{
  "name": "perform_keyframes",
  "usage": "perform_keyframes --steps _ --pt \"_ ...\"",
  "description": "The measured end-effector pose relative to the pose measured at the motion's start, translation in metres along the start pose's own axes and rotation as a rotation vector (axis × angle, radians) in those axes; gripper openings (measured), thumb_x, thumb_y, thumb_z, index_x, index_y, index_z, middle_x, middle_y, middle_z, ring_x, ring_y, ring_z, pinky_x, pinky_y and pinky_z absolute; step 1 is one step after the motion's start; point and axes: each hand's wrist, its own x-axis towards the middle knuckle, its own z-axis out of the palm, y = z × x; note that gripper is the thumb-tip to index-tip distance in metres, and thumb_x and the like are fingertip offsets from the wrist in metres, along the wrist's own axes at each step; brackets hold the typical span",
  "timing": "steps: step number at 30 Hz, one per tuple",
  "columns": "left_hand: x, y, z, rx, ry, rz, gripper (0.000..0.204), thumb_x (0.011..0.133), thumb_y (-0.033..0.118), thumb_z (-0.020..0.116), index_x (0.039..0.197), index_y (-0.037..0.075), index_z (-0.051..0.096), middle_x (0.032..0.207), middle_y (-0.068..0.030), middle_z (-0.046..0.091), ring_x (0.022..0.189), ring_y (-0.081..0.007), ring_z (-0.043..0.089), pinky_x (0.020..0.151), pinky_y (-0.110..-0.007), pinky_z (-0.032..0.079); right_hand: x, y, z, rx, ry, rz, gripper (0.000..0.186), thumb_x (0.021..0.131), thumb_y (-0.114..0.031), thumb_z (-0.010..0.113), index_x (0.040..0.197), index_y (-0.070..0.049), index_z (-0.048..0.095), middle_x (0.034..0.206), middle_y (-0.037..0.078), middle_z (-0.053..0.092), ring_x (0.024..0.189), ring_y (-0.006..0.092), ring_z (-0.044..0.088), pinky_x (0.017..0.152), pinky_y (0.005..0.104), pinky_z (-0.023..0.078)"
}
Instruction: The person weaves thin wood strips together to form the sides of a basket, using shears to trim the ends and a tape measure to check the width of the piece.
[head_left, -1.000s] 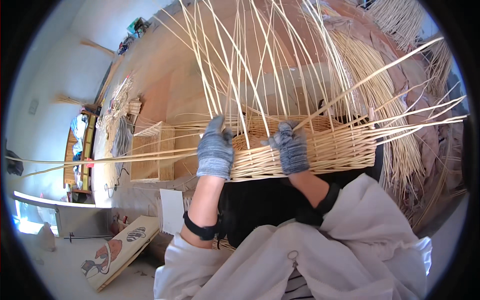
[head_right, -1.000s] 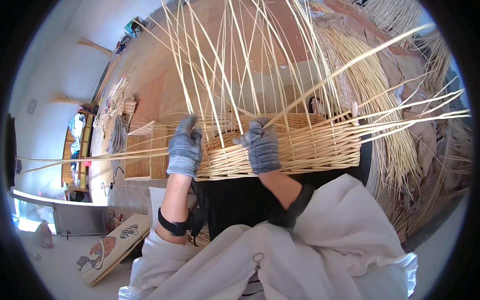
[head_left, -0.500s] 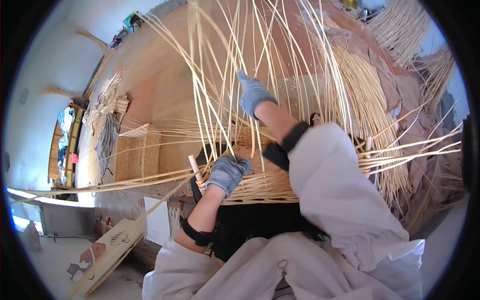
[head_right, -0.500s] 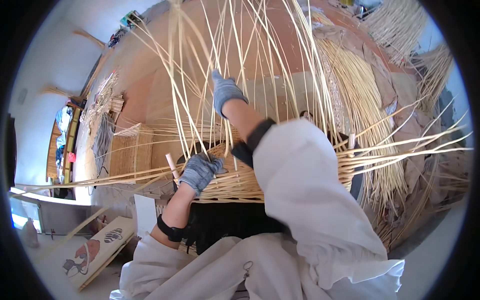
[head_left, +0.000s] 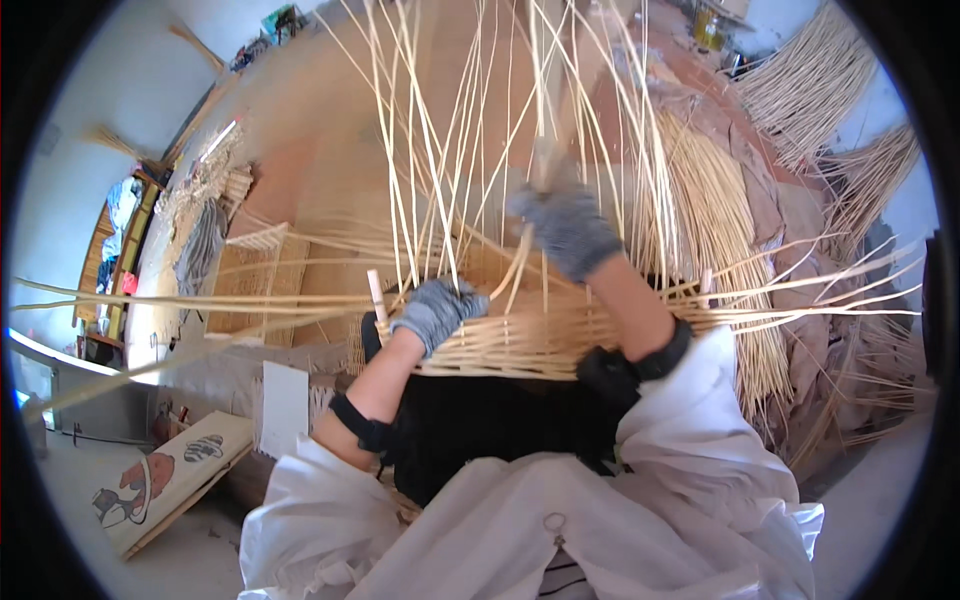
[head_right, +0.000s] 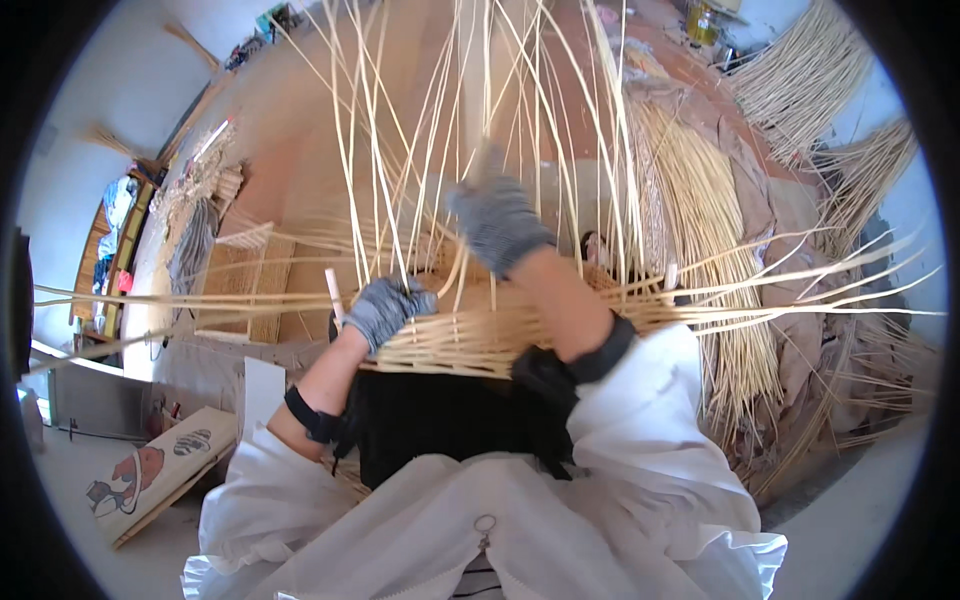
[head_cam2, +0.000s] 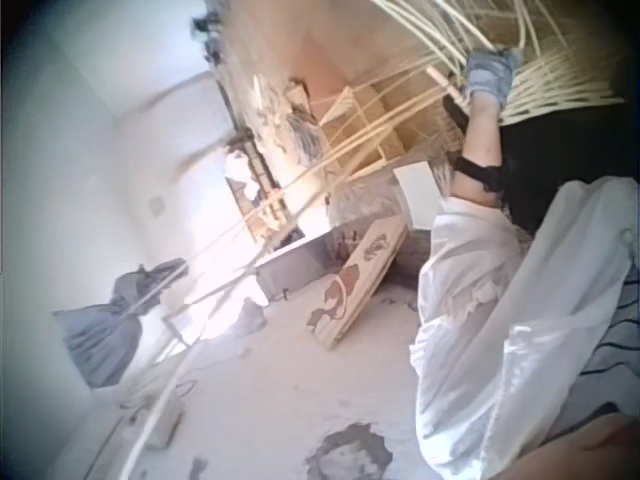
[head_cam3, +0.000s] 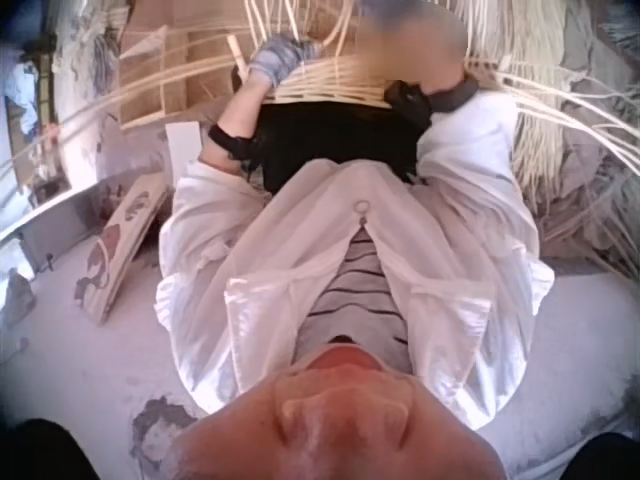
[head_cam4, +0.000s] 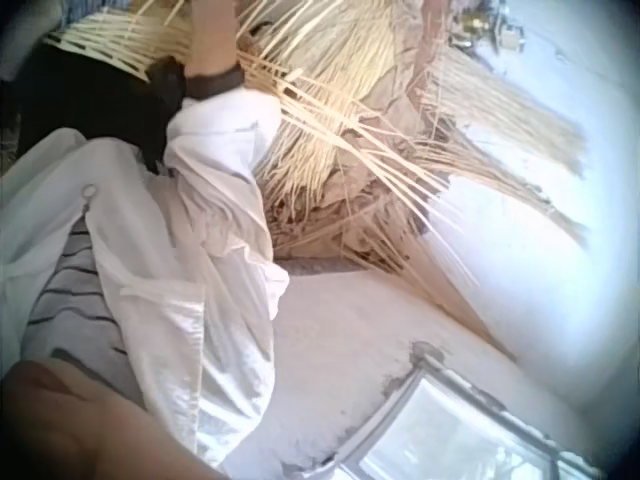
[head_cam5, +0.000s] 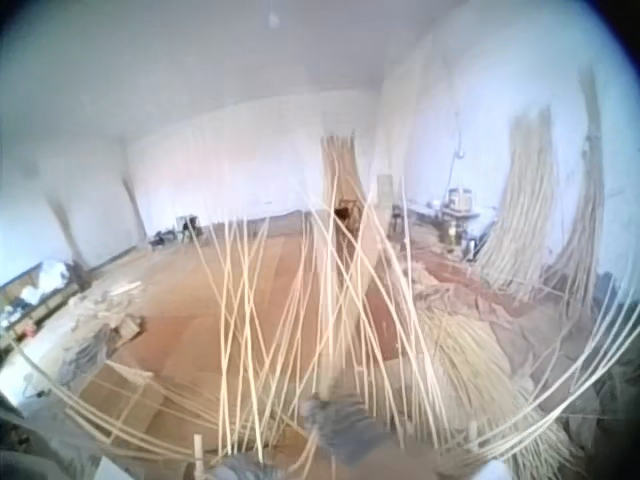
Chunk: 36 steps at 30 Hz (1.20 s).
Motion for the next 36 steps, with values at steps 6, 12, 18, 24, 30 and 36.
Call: perform_keyframes --steps 6,12,18,24,30,36 --pt "0.014 -0.006 0.014 0.239 0.031 -0.126 0.041 0.086 0.04 0.052 0.086 0.002 0.067 0.086 -0.0191 0.065 0.081 -0.0349 0.061 0.077 -0.039 0.047 0.081 -0.012 0.081 0.125 -0.492 0.242 0.053 0.084 -0.04 0.057 0.124 -0.005 0.051 0.103 0.023 0.058 0.089 0.0265 0.059 0.077 0.0416 0.049" --pt "0.003 -0.007 0.009 -0.126 0.039 -0.176 0.039 0.087 0.036 0.054 0.098 -0.001 0.061 0.084 -0.022 0.064 0.081 -0.0377 0.059 0.076 -0.038 0.045 0.07 -0.003 0.133 0.357 -0.048 0.733 0.056 0.082 -0.01 0.054 0.134 -0.008 0.037 0.128 0.021 0.046 0.076 0.027 0.063 0.071 0.0337 0.052" --pt "-0.003 -0.006 0.002 -0.32 0.03 -0.07 0.039 0.087 0.036 0.056 0.092 -0.002 0.064 0.083 -0.0187 0.066 0.077 -0.0314 0.06 0.074 -0.035 0.046 0.048 -0.046 0.059 0.584 0.452 0.274 0.052 0.081 0.003 0.051 0.131 -0.005 0.038 0.118 0.013 0.052 0.104 0.0172 0.052 0.076 0.0266 0.051" --pt "0.005 -0.003 -0.005 -0.035 -0.16 -0.165 0.035 0.083 0.036 0.062 0.089 0.002 0.067 0.084 -0.0131 0.067 0.076 -0.0218 0.061 0.074 -0.032 0.047 -0.017 0.014 -0.001 1.415 0.299 0.393 0.008 0.082 -0.001 0.055 0.08 -0.005 0.049 0.069 0.005 0.052 0.06 0.0153 0.054 0.062 0.027 0.05" --pt "-0.001 0.018 -0.013 -0.556 -0.165 -0.339 0.054 0.072 0.05 0.067 0.1 0.003 0.065 0.099 -0.0133 0.066 0.09 -0.0272 0.062 0.083 -0.034 0.046 -0.11 0.008 0.017 1.607 0.549 0.441 0.018 0.09 -0.016 0.053 0.078 -0.01 0.042 0.065 0.003 0.046 0.059 0.0136 0.05 0.067 0.0358 0.053" --pt "-0.001 0.068 -0.019 0.114 -0.048 -0.442 0.073 0.065 0.063 0.067 0.101 -0.001 0.063 0.107 -0.0214 0.061 0.104 -0.034 0.057 0.09 -0.036 0.043 -0.095 -0.006 0.019 0.529 0.138 0.475 0.021 0.09 -0.028 0.055 0.085 -0.008 0.05 0.072 0.004 0.052 0.066 0.0171 0.055 0.073 0.0374 0.052"
